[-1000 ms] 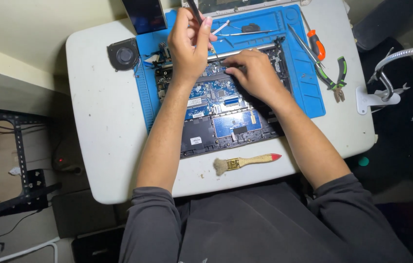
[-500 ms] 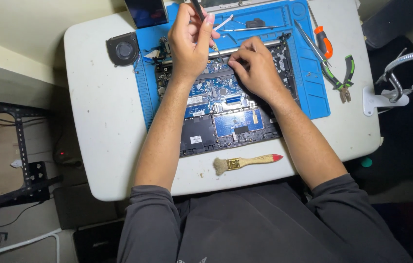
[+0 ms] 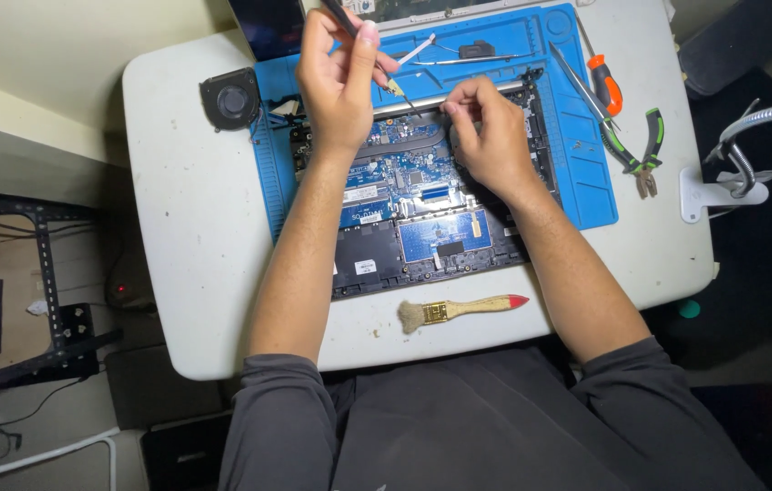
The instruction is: Disassembling and repairing internal laptop components, including removing a fan and reconnecting a daughterboard ribbon cable.
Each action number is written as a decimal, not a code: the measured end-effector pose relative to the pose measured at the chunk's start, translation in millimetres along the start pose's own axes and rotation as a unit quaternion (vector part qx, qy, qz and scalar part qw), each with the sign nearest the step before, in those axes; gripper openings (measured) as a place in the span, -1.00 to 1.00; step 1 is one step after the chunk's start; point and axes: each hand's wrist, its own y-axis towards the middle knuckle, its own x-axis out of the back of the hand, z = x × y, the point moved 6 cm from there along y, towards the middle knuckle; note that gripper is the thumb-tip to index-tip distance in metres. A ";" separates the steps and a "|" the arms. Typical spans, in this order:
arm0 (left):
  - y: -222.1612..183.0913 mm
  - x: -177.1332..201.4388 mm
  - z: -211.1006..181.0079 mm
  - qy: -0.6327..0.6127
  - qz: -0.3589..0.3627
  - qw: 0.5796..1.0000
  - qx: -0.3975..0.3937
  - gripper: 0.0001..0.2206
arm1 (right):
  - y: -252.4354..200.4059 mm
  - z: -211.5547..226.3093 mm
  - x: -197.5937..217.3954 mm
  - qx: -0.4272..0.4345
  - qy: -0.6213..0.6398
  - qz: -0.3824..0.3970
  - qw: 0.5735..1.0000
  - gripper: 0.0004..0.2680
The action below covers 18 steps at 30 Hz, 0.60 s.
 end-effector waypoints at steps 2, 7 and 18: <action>0.9 3.0 1.3 -0.024 -0.016 0.999 0.015 -0.88 | -3.4 2.2 3.0 -0.016 0.032 -0.019 0.999 -0.95; 2.1 5.3 -1.0 -0.086 -0.064 0.994 0.030 -0.86 | -8.3 3.7 10.3 -0.053 0.177 -0.082 0.979 -0.73; -0.7 -21.4 -46.5 -0.145 -0.056 0.988 0.008 -0.89 | -29.3 -10.8 14.8 -0.088 0.368 -0.193 0.905 -0.60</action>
